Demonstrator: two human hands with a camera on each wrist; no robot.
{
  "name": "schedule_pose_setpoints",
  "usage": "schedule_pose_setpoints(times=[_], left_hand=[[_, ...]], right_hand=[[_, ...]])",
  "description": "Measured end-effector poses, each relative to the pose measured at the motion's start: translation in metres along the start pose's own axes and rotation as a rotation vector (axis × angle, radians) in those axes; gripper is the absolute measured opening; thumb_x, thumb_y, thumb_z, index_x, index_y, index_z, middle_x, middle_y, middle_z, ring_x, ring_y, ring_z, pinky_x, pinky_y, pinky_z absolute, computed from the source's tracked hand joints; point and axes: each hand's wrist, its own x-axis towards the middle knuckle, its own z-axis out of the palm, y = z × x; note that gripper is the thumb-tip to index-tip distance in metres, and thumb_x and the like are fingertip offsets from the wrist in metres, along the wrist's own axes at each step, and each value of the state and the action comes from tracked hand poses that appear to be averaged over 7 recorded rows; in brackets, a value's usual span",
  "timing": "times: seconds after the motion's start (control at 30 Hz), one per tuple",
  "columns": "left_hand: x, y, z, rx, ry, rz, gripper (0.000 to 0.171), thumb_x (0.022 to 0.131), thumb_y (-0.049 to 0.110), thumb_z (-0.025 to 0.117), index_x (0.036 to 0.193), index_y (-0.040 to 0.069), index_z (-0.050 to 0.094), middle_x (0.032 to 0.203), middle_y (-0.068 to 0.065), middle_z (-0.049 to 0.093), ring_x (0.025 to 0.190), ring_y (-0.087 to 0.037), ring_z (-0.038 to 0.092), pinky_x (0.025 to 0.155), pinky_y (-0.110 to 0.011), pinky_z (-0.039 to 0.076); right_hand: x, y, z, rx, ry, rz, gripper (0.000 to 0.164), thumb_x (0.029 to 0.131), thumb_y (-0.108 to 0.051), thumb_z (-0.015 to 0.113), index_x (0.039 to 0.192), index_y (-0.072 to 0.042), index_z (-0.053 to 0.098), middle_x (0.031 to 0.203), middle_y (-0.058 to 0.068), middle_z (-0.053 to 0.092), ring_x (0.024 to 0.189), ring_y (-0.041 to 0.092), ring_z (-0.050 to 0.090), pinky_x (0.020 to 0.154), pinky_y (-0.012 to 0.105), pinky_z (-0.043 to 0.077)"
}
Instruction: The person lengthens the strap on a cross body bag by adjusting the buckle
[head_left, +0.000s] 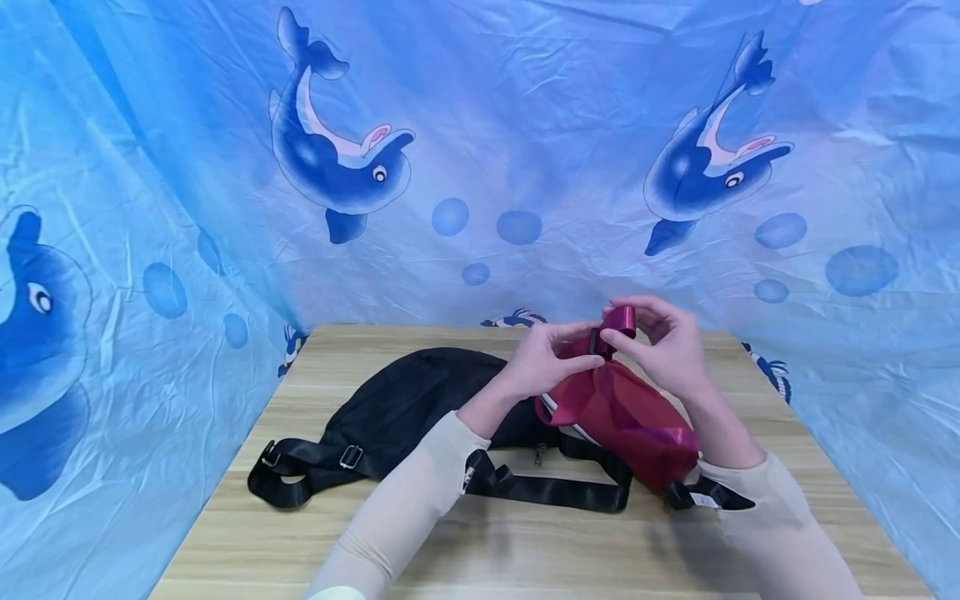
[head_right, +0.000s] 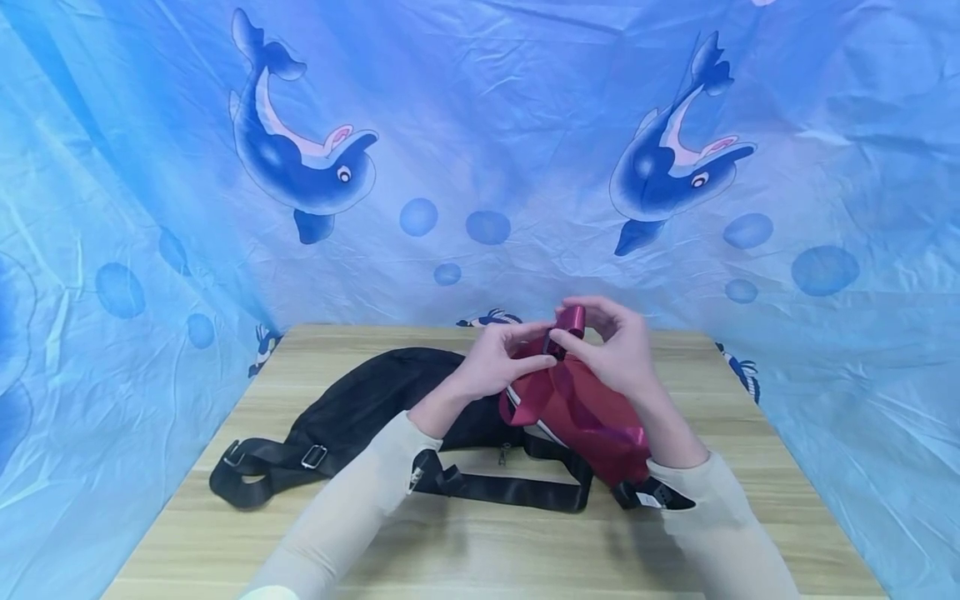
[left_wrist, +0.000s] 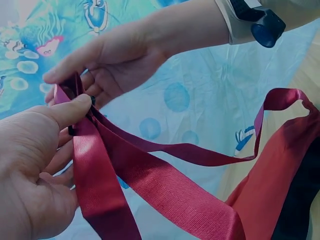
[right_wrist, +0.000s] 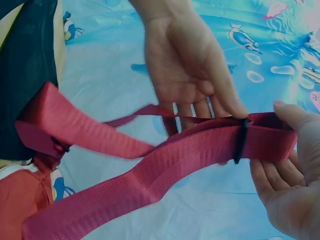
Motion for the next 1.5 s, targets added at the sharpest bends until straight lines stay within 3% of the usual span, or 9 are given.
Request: schedule_pose_setpoints(times=[0.13,0.27,0.4,0.63,0.77,1.0,1.27,1.37,1.5], left_hand=[[0.001,0.001,-0.001,-0.007,0.021,0.009,0.050,0.099,0.014,0.077,0.148,0.010,0.064,0.139,-0.013,0.072,0.124,-0.021,0.073,0.099,-0.026,0.061],[0.001,0.002,-0.003,-0.044,0.073,-0.029,0.049,0.100,0.015,0.077,0.147,0.010,0.065,0.143,-0.012,0.071,0.127,-0.023,0.072,0.102,-0.029,0.060],[0.000,0.002,-0.005,-0.074,0.100,-0.081,0.051,0.100,0.017,0.077,0.149,0.012,0.064,0.147,-0.010,0.068,0.131,-0.022,0.069,0.106,-0.032,0.059],[0.000,0.004,-0.004,-0.120,0.138,-0.075,0.050,0.099,0.016,0.078,0.147,0.011,0.065,0.143,-0.013,0.071,0.130,-0.023,0.070,0.104,-0.031,0.060],[-0.001,0.006,-0.002,-0.127,0.176,-0.065,0.049,0.099,0.016,0.078,0.146,0.012,0.066,0.140,-0.012,0.072,0.128,-0.022,0.071,0.102,-0.031,0.061],[-0.002,0.007,0.006,-0.086,0.098,-0.045,0.049,0.100,0.016,0.076,0.148,0.011,0.065,0.144,-0.011,0.070,0.127,-0.021,0.072,0.105,-0.030,0.059],[-0.002,0.010,-0.001,-0.115,0.193,-0.087,0.050,0.099,0.017,0.079,0.146,0.012,0.066,0.140,-0.012,0.072,0.125,-0.023,0.072,0.100,-0.031,0.061],[-0.002,0.010,-0.001,-0.117,0.152,-0.091,0.051,0.099,0.016,0.079,0.147,0.011,0.065,0.142,-0.012,0.071,0.126,-0.024,0.072,0.102,-0.032,0.061],[-0.002,0.010,0.000,-0.119,0.095,-0.077,0.050,0.099,0.014,0.077,0.147,0.009,0.065,0.143,-0.014,0.070,0.126,-0.023,0.072,0.105,-0.031,0.059]], right_hand=[[-0.001,0.000,0.002,0.059,0.047,0.026,0.051,0.086,0.016,0.079,0.135,0.007,0.067,0.116,-0.002,0.081,0.107,0.008,0.077,0.096,0.018,0.059],[-0.013,0.010,0.004,-0.027,0.002,0.119,0.061,0.082,0.014,0.084,0.139,0.004,0.064,0.116,-0.008,0.079,0.107,0.005,0.075,0.099,0.017,0.058],[-0.026,0.023,0.007,-0.109,-0.047,0.172,0.045,0.083,0.008,0.087,0.126,0.005,0.071,0.109,-0.012,0.079,0.100,0.003,0.077,0.093,0.019,0.060],[-0.035,0.032,0.005,-0.170,-0.047,0.146,0.037,0.086,0.005,0.085,0.121,0.000,0.076,0.112,0.016,0.081,0.099,0.001,0.077,0.092,0.019,0.061],[-0.043,0.038,0.000,-0.262,-0.113,0.168,0.029,0.087,0.000,0.086,0.113,-0.002,0.074,0.108,0.018,0.079,0.098,0.002,0.077,0.090,0.013,0.059],[-0.045,0.039,0.003,-0.261,-0.114,0.150,0.021,0.087,-0.005,0.088,0.103,-0.003,0.074,0.099,0.013,0.078,0.097,0.004,0.078,0.090,0.015,0.060],[-0.051,0.041,-0.001,-0.378,-0.182,0.204,0.019,0.086,-0.011,0.091,0.100,-0.009,0.078,0.096,0.008,0.081,0.091,0.017,0.081,0.082,0.017,0.062],[-0.048,0.041,0.001,-0.372,-0.156,0.178,0.020,0.085,-0.011,0.092,0.097,-0.007,0.076,0.094,0.009,0.080,0.092,0.025,0.081,0.082,0.016,0.062],[-0.041,0.037,0.008,-0.345,-0.096,0.117,0.018,0.083,-0.007,0.092,0.094,-0.009,0.077,0.091,0.011,0.080,0.088,0.020,0.081,0.081,0.014,0.061]])
